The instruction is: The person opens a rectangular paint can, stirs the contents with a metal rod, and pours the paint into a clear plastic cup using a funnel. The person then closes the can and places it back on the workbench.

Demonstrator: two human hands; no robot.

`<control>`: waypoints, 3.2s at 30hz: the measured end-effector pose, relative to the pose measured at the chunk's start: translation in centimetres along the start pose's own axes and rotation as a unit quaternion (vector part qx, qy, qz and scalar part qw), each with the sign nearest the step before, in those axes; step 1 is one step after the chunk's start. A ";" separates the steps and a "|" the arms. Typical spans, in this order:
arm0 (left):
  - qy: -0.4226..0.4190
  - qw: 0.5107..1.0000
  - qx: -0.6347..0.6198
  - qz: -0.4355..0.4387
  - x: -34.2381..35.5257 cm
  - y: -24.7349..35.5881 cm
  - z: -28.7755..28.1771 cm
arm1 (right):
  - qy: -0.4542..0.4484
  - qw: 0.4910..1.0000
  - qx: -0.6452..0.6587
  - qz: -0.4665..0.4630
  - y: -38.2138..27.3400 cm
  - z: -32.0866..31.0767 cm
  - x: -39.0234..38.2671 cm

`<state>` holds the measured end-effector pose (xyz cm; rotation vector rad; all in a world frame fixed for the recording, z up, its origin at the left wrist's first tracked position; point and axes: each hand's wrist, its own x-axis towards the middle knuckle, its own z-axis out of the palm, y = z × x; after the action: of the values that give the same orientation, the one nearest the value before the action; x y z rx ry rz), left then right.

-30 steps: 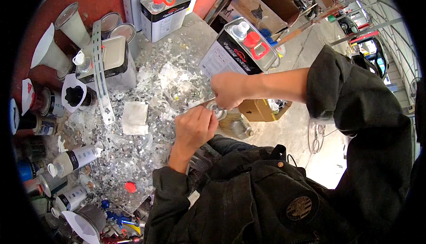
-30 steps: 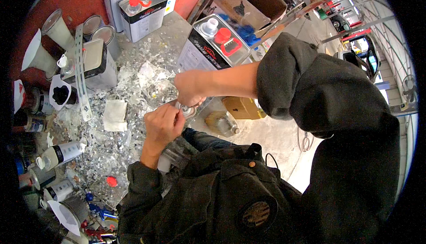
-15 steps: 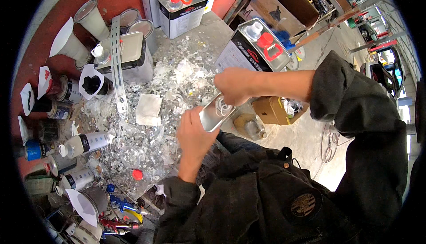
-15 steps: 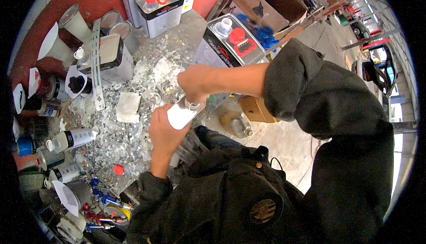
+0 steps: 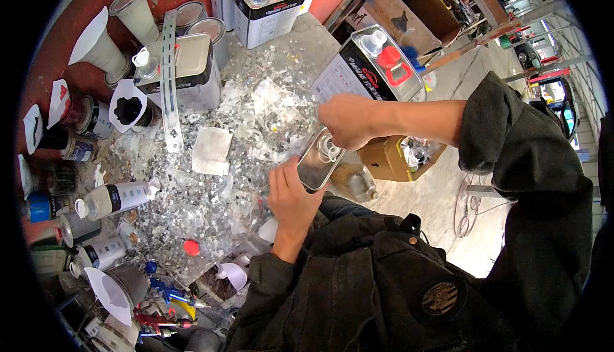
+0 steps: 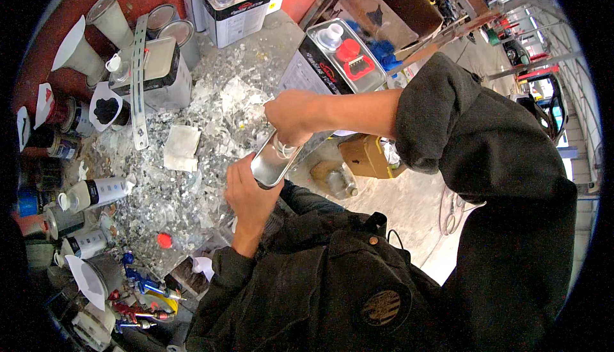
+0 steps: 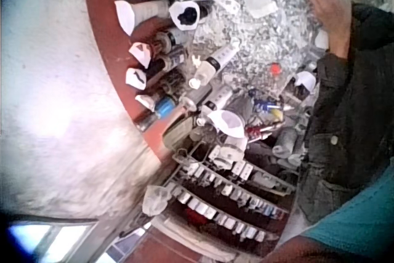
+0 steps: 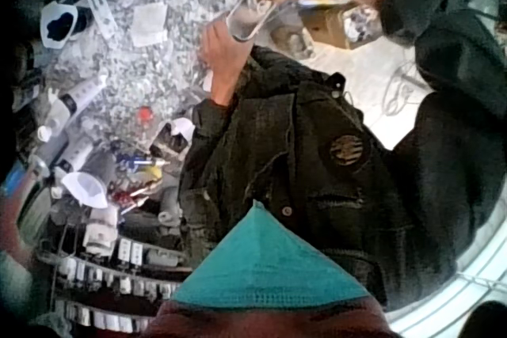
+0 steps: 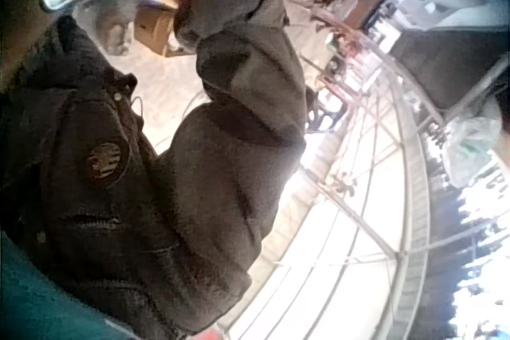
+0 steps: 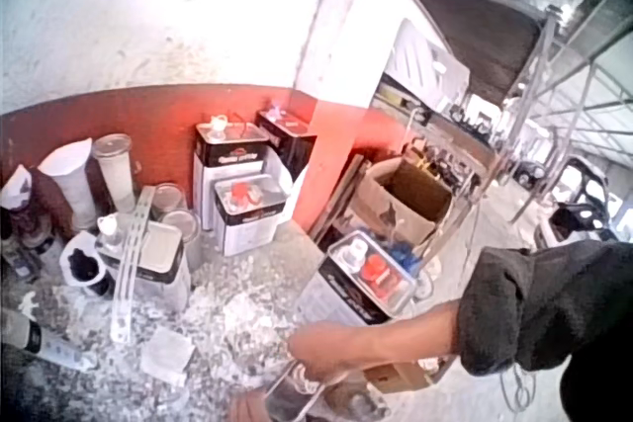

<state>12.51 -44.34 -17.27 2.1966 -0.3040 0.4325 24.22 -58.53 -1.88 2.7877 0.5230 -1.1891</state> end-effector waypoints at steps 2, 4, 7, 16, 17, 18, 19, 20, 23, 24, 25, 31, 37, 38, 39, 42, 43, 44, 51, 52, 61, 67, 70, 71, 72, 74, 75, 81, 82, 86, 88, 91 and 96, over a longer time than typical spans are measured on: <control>0.002 1.000 -0.002 -0.003 -0.1 0.0 0.2 | 0.006 1.000 0.019 0.007 0.1 0.0 0.0; 0.012 1.000 0.005 -0.012 -0.2 -0.4 0.2 | 0.005 1.000 0.028 0.002 -0.1 -0.1 0.7; 0.027 0.999 0.009 -0.017 -0.3 -0.6 0.4 | -0.004 1.000 0.026 0.005 -0.2 -0.2 1.3; 0.039 0.999 0.028 -0.019 -0.4 0.1 0.8 | -0.010 0.996 0.056 0.069 0.4 0.8 1.7; 0.041 0.998 0.031 -0.020 -0.5 0.3 0.9 | 0.009 0.996 0.054 0.064 0.5 1.2 1.6; 0.043 0.998 0.034 -0.021 -0.6 0.5 0.9 | 0.028 0.996 0.053 0.060 0.6 1.5 1.6; 0.050 0.998 0.030 -0.020 -0.6 0.5 1.1 | 0.011 0.995 0.060 0.073 0.8 1.5 1.8; 0.057 0.998 0.028 -0.020 -0.7 0.5 1.3 | -0.006 0.994 0.068 0.086 0.7 1.4 1.8; 0.067 0.997 0.025 -0.024 -1.1 0.5 2.0 | -0.018 0.992 0.074 0.100 0.3 1.1 1.6; 0.069 0.997 0.023 -0.026 -1.3 0.5 2.2 | -0.015 0.992 0.073 0.101 0.1 0.9 1.4; 0.060 0.998 0.009 -0.026 -1.4 0.4 2.2 | 0.008 0.996 0.059 0.073 0.1 0.9 1.1; -0.203 0.952 -0.228 -0.021 1.6 -1.0 -1.3 | 0.038 0.998 -0.054 0.016 0.7 0.2 -1.5; -0.425 0.848 -0.312 0.044 8.1 -4.9 -0.6 | 0.053 0.985 -0.132 -0.098 -0.7 -0.3 -0.3; -0.445 0.832 -0.323 0.076 8.7 -4.8 0.1 | 0.078 0.984 -0.125 -0.102 -0.2 0.1 -0.5; -0.447 0.834 -0.310 0.093 8.9 -4.6 0.4 | 0.104 0.981 -0.120 -0.107 0.2 0.5 -0.7; -0.433 0.849 -0.282 0.112 8.8 -4.3 1.0 | 0.088 0.985 -0.110 -0.099 0.3 0.3 -1.8; -0.417 0.858 -0.282 0.104 8.1 -3.9 1.1 | 0.098 0.983 -0.117 -0.106 0.3 0.8 -2.0; -0.401 0.867 -0.280 0.092 7.4 -3.7 1.2 | 0.107 0.980 -0.122 -0.116 0.4 1.3 -2.0; -0.217 0.951 -0.221 0.010 2.9 -0.5 2.2 | 0.100 0.965 -0.154 -0.186 -0.7 1.2 -2.0; -0.199 0.955 -0.218 0.011 2.7 -0.3 2.6 | 0.097 0.961 -0.180 -0.186 -0.7 1.4 -2.2; -0.140 0.974 -0.175 -0.024 3.5 2.0 1.3 | 0.214 0.971 -0.084 -0.069 3.1 -3.0 -7.1; -0.088 0.995 -0.045 0.006 4.4 3.7 -0.2 | 0.272 0.954 0.098 -0.080 5.8 2.0 -6.2; -0.061 0.998 0.015 0.005 5.1 4.3 0.8 | 0.286 0.946 0.125 -0.083 5.7 3.9 -6.0; -0.078 0.997 0.019 -0.007 5.0 4.3 0.9 | 0.296 0.942 0.130 -0.093 5.6 4.5 -5.8; -0.094 0.995 0.022 -0.020 4.9 4.2 0.9 | 0.306 0.937 0.134 -0.102 5.5 4.9 -5.6; -0.118 0.992 0.013 -0.052 4.8 4.2 0.8 | 0.289 0.941 0.142 -0.104 5.6 5.4 -5.2; -0.126 0.990 0.000 -0.071 4.9 4.4 0.7 | 0.279 0.943 0.146 -0.105 5.5 5.6 -5.0; -0.180 0.970 -0.015 -0.162 6.6 5.3 0.0 | 0.272 0.951 0.091 -0.115 5.6 5.9 -4.6; -0.186 0.967 -0.015 -0.173 6.9 5.5 -0.1 | 0.269 0.953 0.080 -0.118 5.5 5.8 -4.5; -0.169 0.977 0.022 -0.131 6.8 5.1 0.3 | 0.253 0.958 0.056 -0.121 5.3 5.5 -4.4; -0.180 0.975 0.027 -0.127 6.7 5.0 0.3 | 0.247 0.960 0.050 -0.122 5.2 5.4 -4.4; -0.185 0.974 0.023 -0.132 7.0 5.0 -0.1 | 0.240 0.962 0.032 -0.127 5.1 5.3 -4.4; -0.209 0.964 -0.040 -0.161 6.8 4.3 -0.4 | 0.236 0.960 -0.009 -0.148 4.4 4.8 -4.5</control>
<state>17.08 -47.10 -11.19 2.1907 -0.1768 -0.2237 19.44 -64.85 -2.36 3.0537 1.0063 -0.5232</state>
